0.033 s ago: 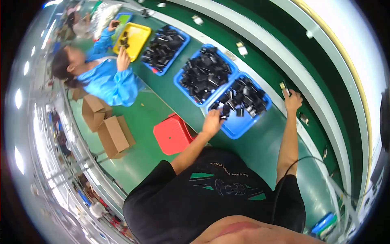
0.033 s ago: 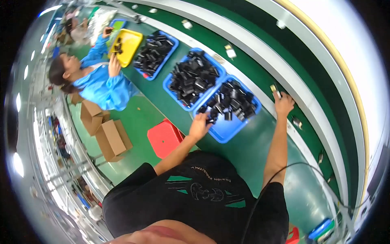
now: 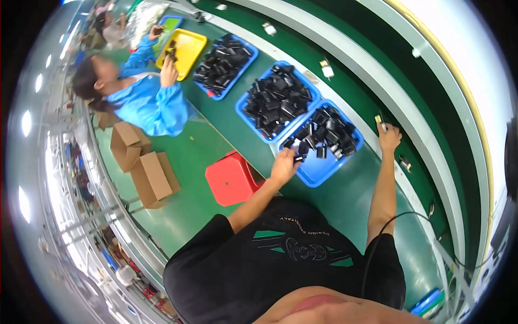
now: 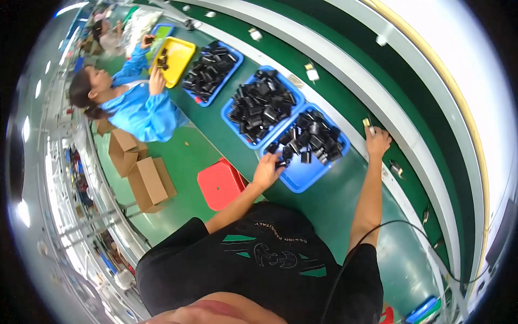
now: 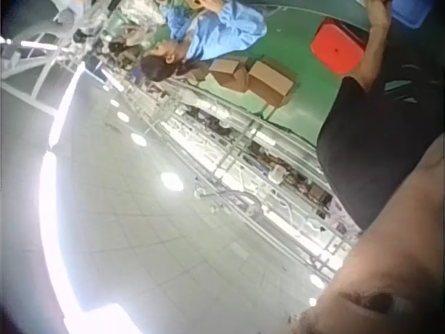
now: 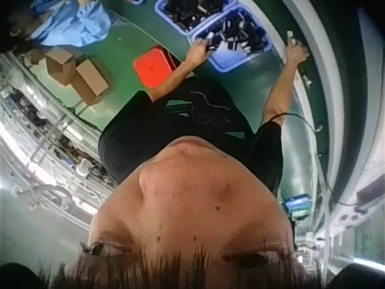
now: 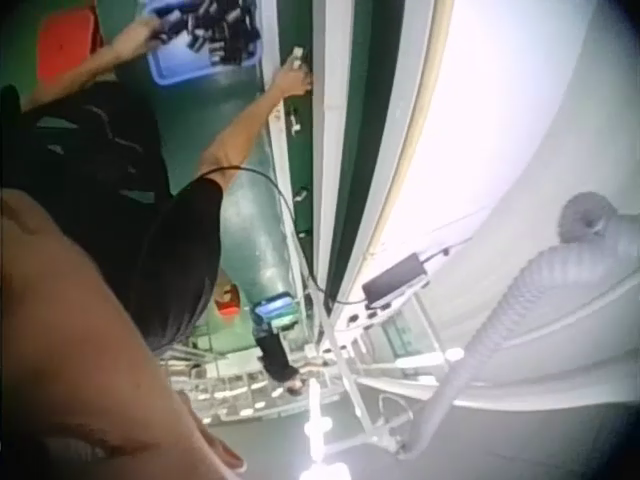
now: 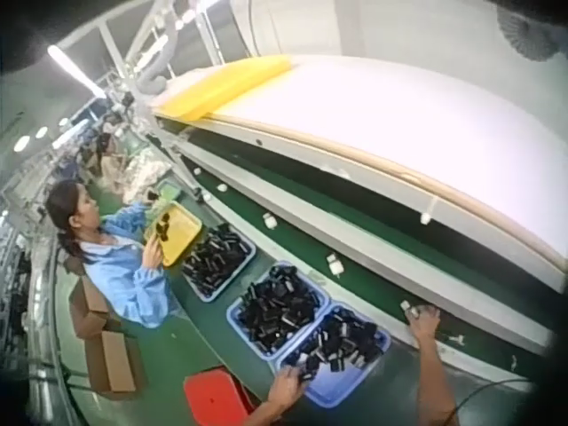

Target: The person assembles black cylindrical parts with white base components by hand, taking them from blue trays and cardboard boxes and joining them together.

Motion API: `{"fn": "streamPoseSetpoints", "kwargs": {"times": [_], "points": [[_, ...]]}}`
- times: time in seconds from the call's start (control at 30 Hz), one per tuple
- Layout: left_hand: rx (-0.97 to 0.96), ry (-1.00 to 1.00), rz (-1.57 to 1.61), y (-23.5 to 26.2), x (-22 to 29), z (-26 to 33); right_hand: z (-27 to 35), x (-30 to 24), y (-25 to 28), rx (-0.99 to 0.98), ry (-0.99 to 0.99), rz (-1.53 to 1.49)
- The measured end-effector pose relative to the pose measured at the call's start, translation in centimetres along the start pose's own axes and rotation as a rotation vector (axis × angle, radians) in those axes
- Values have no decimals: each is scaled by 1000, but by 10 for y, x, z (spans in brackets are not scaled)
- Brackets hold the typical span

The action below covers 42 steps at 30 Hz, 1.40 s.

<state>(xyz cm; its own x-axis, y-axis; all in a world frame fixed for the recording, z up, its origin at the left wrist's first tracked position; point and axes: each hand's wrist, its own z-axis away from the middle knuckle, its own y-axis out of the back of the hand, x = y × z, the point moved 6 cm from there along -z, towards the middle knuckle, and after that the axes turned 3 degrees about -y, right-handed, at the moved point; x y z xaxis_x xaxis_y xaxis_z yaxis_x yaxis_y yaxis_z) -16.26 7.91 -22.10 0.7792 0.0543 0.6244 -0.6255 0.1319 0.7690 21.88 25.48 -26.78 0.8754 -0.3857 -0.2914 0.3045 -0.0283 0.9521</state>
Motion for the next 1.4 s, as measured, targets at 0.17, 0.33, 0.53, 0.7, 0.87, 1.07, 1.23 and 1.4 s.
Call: {"fn": "streamPoseSetpoints", "kwargs": {"times": [0.17,0.33,0.53,0.7,0.87,1.07,1.23,1.4], "points": [[46,116,242,34,17,29,0,6,-10,-107,45,-324],[24,256,862,43,27,49,62,15,48,-58,38,-666],[153,16,1137,124,122,52,199,-6,162,-65,36,-1451],[106,-207,1401,146,199,75,285,-21,225,-327,195,-2011],[-116,-47,1684,127,237,113,363,-52,262,-561,378,-1750],[-306,15,1912,118,261,151,405,-71,283,-286,522,-1155],[-173,6,1691,113,253,173,413,-74,297,-96,591,-1022],[-136,-74,1544,107,249,183,416,-80,309,2,696,-852]]}}
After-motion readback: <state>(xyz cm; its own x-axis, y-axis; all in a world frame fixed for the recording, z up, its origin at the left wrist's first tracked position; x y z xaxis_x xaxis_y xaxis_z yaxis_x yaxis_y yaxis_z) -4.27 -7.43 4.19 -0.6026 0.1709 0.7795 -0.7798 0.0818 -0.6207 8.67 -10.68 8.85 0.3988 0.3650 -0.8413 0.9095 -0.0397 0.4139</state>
